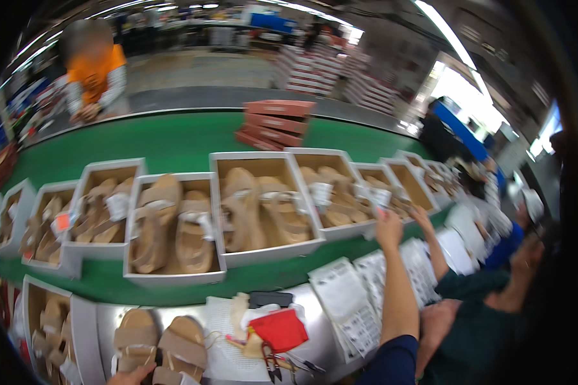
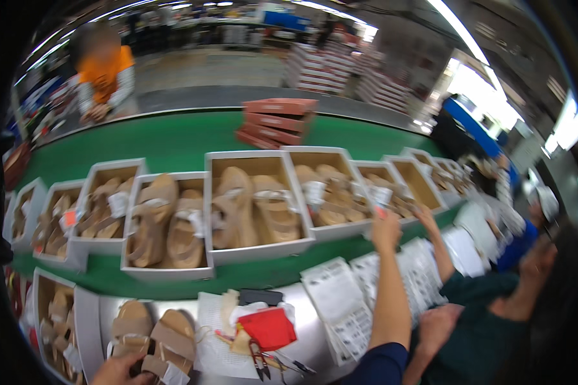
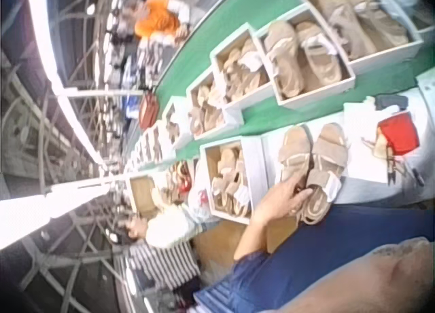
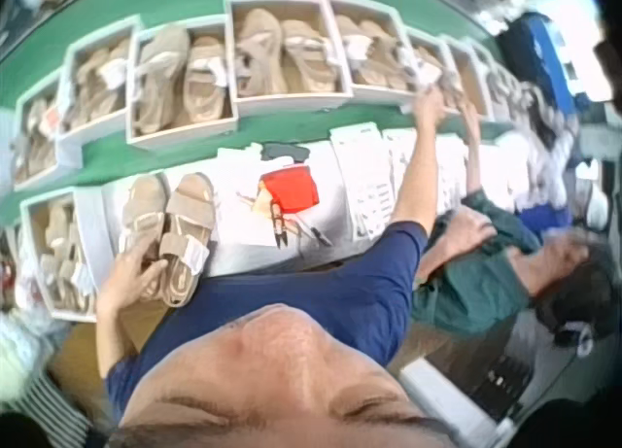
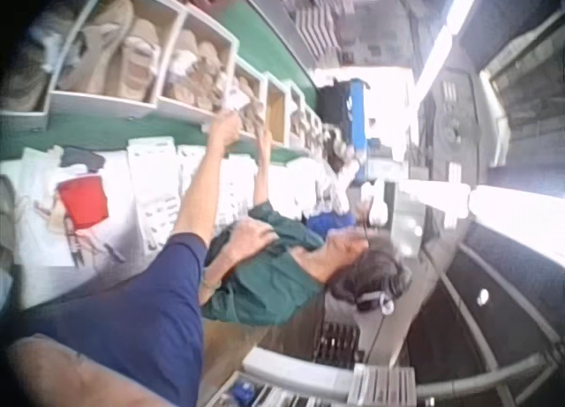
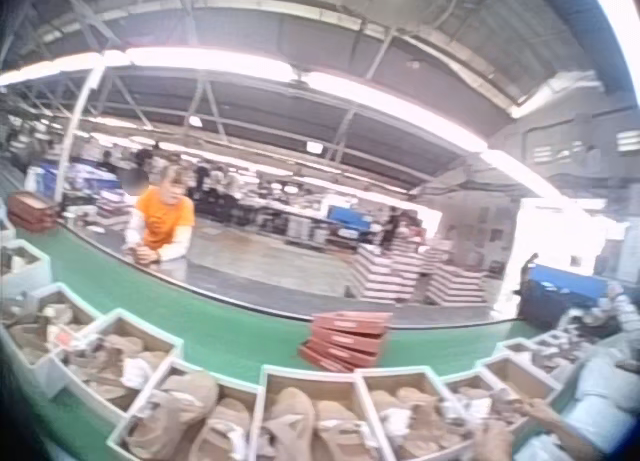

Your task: The person picks up beige wedge sandals from open boxes on a green conveyor, uses a small blade to trim excess material from the sole and heel, and places the finished shoes back into boxes. The person repeats this process for multiple pairs.

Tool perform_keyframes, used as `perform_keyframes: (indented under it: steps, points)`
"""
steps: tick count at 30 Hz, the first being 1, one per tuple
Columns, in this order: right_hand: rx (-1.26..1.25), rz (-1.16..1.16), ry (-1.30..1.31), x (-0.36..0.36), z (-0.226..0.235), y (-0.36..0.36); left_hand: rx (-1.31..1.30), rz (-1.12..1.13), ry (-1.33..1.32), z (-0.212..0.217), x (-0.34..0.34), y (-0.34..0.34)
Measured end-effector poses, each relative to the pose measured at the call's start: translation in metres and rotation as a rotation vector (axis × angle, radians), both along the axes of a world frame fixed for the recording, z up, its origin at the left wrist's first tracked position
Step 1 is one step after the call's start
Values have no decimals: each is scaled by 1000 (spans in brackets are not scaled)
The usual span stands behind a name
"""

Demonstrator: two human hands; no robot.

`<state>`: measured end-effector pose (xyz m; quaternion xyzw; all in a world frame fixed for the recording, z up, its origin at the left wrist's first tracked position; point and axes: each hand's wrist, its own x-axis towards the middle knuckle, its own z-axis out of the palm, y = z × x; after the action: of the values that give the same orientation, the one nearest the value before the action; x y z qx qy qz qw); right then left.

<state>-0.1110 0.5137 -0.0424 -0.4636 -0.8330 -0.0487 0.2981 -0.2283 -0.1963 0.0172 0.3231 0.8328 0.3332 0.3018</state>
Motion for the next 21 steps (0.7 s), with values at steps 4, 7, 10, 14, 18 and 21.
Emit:
perform_keyframes:
  steps: [4, 7, 10, 14, 18, 21]
  points:
    - [-123, -151, -311, 1, 14, 24, -252, -203, 83, 27, -39, -25]
    - [-69, -63, -468, -16, 26, 28, -148, 50, 275, 27, -92, 5]
    - [68, 77, -461, -52, 25, 28, -136, 307, 600, -21, -154, 43]
    - [61, 132, -454, -47, 9, 70, -363, 331, 573, -61, -208, 103]
    - [-7, 367, -261, -30, -2, 79, -240, 360, 569, -76, -226, 108]
    - [38, 367, -263, -25, 3, 72, -186, 376, 630, -91, -234, 98]
